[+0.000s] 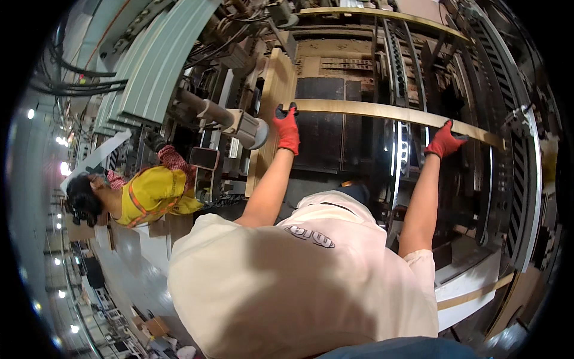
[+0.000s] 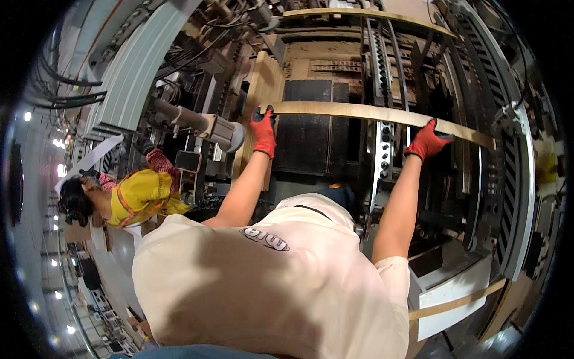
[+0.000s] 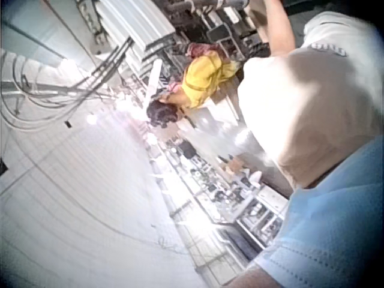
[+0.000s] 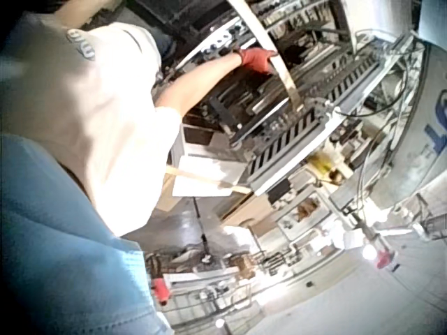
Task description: The person operates a wood processing machine by feeding long wooden panels into the mechanism and clearing processed pieces.
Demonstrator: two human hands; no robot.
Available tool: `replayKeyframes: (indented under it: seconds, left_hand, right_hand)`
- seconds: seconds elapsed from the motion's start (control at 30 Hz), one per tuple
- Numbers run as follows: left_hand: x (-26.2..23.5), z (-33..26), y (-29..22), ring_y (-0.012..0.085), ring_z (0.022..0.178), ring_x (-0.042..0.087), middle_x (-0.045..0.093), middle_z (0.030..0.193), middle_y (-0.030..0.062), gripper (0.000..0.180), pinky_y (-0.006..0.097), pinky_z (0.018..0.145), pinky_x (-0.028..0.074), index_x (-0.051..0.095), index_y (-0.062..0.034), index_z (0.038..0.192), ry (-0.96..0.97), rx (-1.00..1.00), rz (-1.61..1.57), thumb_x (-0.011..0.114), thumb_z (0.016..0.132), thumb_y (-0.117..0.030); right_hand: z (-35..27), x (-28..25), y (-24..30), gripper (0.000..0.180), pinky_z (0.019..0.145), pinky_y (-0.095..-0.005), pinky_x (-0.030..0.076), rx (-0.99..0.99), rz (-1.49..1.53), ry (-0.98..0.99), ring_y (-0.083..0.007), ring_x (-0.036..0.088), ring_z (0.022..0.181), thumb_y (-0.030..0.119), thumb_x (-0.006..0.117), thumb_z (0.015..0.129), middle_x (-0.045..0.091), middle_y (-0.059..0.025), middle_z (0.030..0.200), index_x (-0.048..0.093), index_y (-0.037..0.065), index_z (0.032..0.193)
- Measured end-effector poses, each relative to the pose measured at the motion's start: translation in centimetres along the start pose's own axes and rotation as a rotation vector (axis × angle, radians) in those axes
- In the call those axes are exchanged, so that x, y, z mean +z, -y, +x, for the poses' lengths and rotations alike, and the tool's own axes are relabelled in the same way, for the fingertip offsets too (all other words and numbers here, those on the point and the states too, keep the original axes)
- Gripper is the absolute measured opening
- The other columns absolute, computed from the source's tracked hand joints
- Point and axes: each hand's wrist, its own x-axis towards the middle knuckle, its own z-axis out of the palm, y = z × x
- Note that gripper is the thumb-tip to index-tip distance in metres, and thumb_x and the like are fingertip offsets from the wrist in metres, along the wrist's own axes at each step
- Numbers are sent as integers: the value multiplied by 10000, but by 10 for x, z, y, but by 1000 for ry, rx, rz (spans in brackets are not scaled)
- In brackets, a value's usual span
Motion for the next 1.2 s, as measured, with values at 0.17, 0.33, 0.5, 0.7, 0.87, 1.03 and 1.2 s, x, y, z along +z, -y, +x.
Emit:
replayKeyframes:
  seconds: [0.17,0.33,0.5,0.7,0.87,1.03,1.2]
  left_hand:
    - [6,-16,-18,148,754,542,596,873,60,415,272,714,462,547,43,1044,-52,-47,21,792,748,-113]
    - [5,-17,-18,146,787,539,568,915,68,443,264,727,460,514,20,1036,-54,-15,-75,809,721,-79]
    - [8,-20,-22,143,821,519,544,919,72,452,273,749,454,503,11,1048,-47,-13,-86,806,724,-76]
    - [4,-23,-31,150,783,506,547,883,65,484,287,729,448,516,12,1022,-78,85,91,833,696,-156]
    - [2,-23,-34,141,786,523,554,893,66,471,283,713,465,509,-9,1029,-54,35,32,822,691,-104]
    - [-12,-9,-19,127,721,544,556,889,49,463,271,653,480,491,-44,1022,-5,-6,-13,806,682,-48]
    - [6,-20,-54,144,808,530,533,904,41,498,275,718,469,484,-68,1029,88,-105,86,827,672,-128]
  right_hand:
    - [-5,-7,16,875,1040,-391,372,109,-27,47,-355,474,1234,363,748,740,462,-256,1344,327,-55,1383]
    - [1,-1,0,854,984,-403,426,44,40,43,-362,536,1157,364,764,729,528,-246,1273,359,-57,1353]
    - [1,2,-6,881,979,-412,428,31,4,13,-370,529,1162,380,752,735,518,-253,1283,333,-51,1380]
    - [-4,-2,2,926,981,-407,423,68,-8,33,-361,528,1168,414,758,726,509,-244,1299,311,-44,1395]
    - [-1,6,-6,925,1026,-402,381,0,-41,-1,-381,486,1208,422,759,718,473,-286,1312,336,-112,1343]
    - [3,14,-16,962,1019,-430,386,-20,-123,10,-401,484,1198,479,746,713,475,-286,1307,324,-93,1361]
    - [31,11,-55,857,876,-473,478,-43,-203,-146,-417,605,991,498,771,669,609,-282,1087,456,-91,1206]
